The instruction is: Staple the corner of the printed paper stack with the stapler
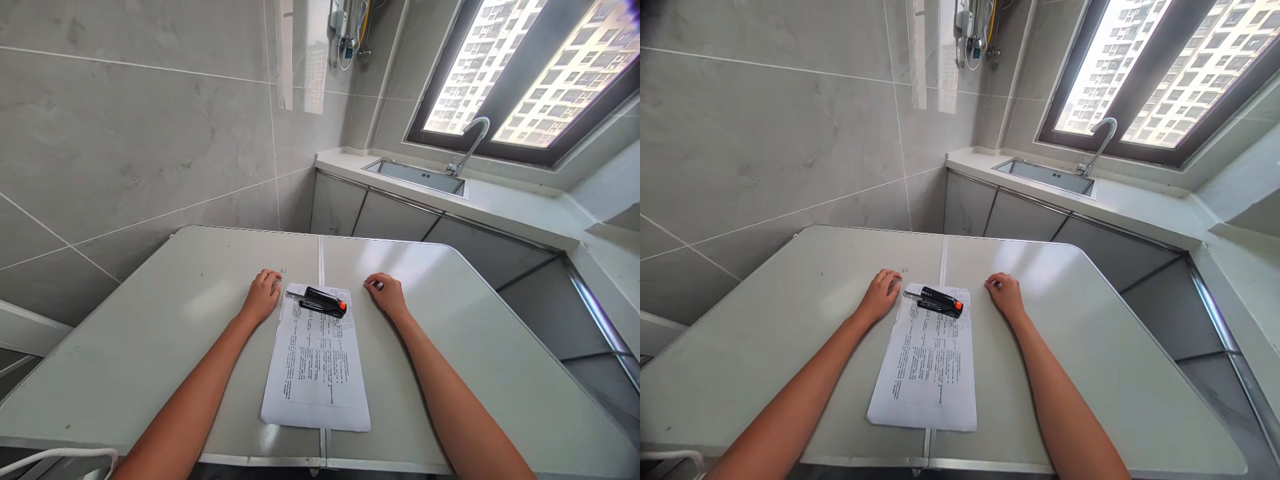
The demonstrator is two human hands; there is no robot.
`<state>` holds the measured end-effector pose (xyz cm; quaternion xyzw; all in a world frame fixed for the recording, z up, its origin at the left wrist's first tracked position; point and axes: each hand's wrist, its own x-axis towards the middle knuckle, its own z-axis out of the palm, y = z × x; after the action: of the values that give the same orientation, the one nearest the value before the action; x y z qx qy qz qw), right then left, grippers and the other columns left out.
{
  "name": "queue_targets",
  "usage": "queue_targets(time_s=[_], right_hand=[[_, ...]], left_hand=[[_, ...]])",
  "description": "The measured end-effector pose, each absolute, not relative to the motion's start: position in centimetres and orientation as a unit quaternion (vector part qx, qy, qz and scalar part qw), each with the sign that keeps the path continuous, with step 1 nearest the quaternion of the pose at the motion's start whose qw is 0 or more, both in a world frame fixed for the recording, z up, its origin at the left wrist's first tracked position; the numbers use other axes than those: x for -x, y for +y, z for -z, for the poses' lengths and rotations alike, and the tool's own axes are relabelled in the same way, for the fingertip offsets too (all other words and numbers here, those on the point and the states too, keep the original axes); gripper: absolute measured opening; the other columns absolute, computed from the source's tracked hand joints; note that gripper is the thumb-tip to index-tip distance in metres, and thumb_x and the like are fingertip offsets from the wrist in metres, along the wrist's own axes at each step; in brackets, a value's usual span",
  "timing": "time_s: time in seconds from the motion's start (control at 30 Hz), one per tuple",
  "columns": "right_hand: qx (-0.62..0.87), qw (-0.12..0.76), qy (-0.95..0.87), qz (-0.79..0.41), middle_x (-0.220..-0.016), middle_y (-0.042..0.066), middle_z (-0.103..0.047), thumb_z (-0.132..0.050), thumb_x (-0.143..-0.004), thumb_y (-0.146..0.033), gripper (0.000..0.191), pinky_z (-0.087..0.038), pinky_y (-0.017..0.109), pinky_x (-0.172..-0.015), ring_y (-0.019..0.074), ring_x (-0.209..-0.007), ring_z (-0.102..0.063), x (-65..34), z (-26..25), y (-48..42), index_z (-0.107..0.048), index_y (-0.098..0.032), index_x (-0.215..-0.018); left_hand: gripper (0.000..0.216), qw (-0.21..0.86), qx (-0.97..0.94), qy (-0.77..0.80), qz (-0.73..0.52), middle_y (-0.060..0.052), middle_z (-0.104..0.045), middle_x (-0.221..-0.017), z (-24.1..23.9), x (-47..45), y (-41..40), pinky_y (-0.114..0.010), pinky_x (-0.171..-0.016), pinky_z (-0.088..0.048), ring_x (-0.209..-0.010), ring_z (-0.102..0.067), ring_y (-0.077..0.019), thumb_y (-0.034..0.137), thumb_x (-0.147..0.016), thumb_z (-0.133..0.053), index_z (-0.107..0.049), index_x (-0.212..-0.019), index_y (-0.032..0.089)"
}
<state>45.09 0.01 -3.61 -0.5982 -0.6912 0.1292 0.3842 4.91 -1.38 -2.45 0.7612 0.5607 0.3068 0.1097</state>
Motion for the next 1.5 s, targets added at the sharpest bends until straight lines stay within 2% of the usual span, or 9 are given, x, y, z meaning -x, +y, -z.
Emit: queue_targets(time_s=[0.13, 0.23, 0.47, 0.6, 0.7, 0.9, 1.13, 1.33, 1.5], right_hand=[[0.595, 0.384, -0.698, -0.108, -0.091, 0.005, -0.073, -0.059, -0.084, -0.034, 0.015, -0.05, 0.038, -0.08, 0.0227, -0.082, -0.064, -45.0, 3.9, 0.3, -0.069, -0.023, -0.08], [0.594, 0.373, -0.706, -0.098, -0.093, 0.006, -0.073, -0.058, -0.087, -0.032, 0.016, -0.05, 0.039, -0.083, 0.023, -0.084, -0.062, -44.9, 4.1, 0.4, -0.07, -0.023, -0.082], [0.575, 0.323, -0.748, -0.07, -0.129, 0.007, -0.068, -0.051, -0.093, -0.028, 0.03, -0.051, 0.047, -0.091, 0.0272, -0.103, -0.059, -44.3, 4.0, 0.3, -0.073, -0.025, -0.114], [0.571, 0.334, -0.748, -0.06, -0.14, 0.007, -0.06, -0.049, -0.094, -0.026, 0.033, -0.05, 0.05, -0.096, 0.028, -0.109, -0.059, -44.2, 4.0, 0.1, -0.072, -0.025, -0.117], [0.586, 0.377, -0.714, -0.074, -0.136, 0.011, -0.06, -0.049, -0.093, -0.028, 0.031, -0.054, 0.046, -0.089, 0.0236, -0.093, -0.064, -44.3, 4.0, 0.0, -0.072, -0.022, -0.113], [0.589, 0.4, -0.697, -0.085, -0.129, 0.011, -0.06, -0.05, -0.091, -0.028, 0.027, -0.055, 0.041, -0.075, 0.0197, -0.08, -0.063, -44.0, 3.7, -0.5, -0.072, -0.022, -0.105], [0.585, 0.414, -0.693, -0.079, -0.125, 0.01, -0.061, -0.051, -0.09, -0.025, 0.025, -0.055, 0.039, -0.072, 0.0187, -0.079, -0.063, -43.8, 3.5, -0.7, -0.072, -0.022, -0.102], [0.559, 0.469, -0.682, -0.054, -0.112, 0.009, -0.064, -0.049, -0.091, -0.021, 0.023, -0.055, 0.038, -0.073, 0.0187, -0.08, -0.064, -41.7, 2.0, -1.6, -0.072, -0.021, -0.092], [0.477, 0.496, -0.714, -0.126, -0.104, 0.007, -0.066, -0.052, -0.098, -0.022, 0.018, -0.055, 0.036, -0.075, 0.0202, -0.089, -0.063, -36.8, -0.1, -5.1, -0.07, -0.023, -0.099]], left_hand=[[0.044, 0.065, -0.795, 0.555, -0.235, -0.012, -0.053, -0.15, 2.4, -5.4, -1.8, -0.046, -0.102, -0.042, -0.129, -0.05, -0.0308, 0.023, -0.099, -0.044, -0.055, -0.141, 0.022], [0.048, 0.046, -0.812, 0.546, -0.203, -0.009, -0.047, -0.158, 2.5, -5.6, -2.0, -0.047, -0.102, -0.04, -0.131, -0.048, -0.0313, 0.026, -0.103, -0.039, -0.048, -0.15, 0.026], [0.045, 0.035, -0.811, 0.546, -0.206, -0.009, -0.055, -0.151, 2.4, -5.9, -2.0, -0.047, -0.099, -0.04, -0.128, -0.051, -0.0309, 0.023, -0.103, -0.038, -0.054, -0.144, 0.026], [0.042, 0.032, -0.8, 0.556, -0.223, -0.012, -0.063, -0.134, 2.3, -5.9, -1.9, -0.045, -0.096, -0.044, -0.12, -0.057, -0.0296, 0.019, -0.1, -0.042, -0.06, -0.137, 0.024], [0.034, 0.038, -0.792, 0.559, -0.242, -0.012, -0.064, -0.122, 2.3, -5.8, -1.8, -0.045, -0.094, -0.048, -0.11, -0.061, -0.0286, 0.019, -0.098, -0.045, -0.066, -0.125, 0.021], [0.024, 0.072, -0.774, 0.551, -0.303, -0.012, -0.057, -0.128, 2.2, -5.5, -1.8, -0.043, -0.095, -0.052, -0.1, -0.066, -0.0237, 0.017, -0.096, -0.047, -0.071, -0.099, 0.019], [0.035, 0.059, -0.772, 0.557, -0.3, -0.012, -0.062, -0.13, 2.2, -5.7, -1.7, -0.046, -0.1, -0.049, -0.112, -0.059, -0.0279, 0.013, -0.096, -0.046, -0.063, -0.126, 0.019], [0.028, 0.069, -0.779, 0.553, -0.286, -0.01, -0.069, -0.103, 2.4, -5.6, -1.6, -0.043, -0.088, -0.051, -0.099, -0.058, -0.028, 0.014, -0.097, -0.044, -0.071, -0.102, 0.021], [0.027, 0.119, -0.759, 0.552, -0.324, -0.009, -0.065, -0.103, 1.5, -5.8, -2.2, -0.038, -0.084, -0.052, -0.093, -0.063, -0.0238, 0.015, -0.096, -0.047, -0.071, -0.106, 0.021]])
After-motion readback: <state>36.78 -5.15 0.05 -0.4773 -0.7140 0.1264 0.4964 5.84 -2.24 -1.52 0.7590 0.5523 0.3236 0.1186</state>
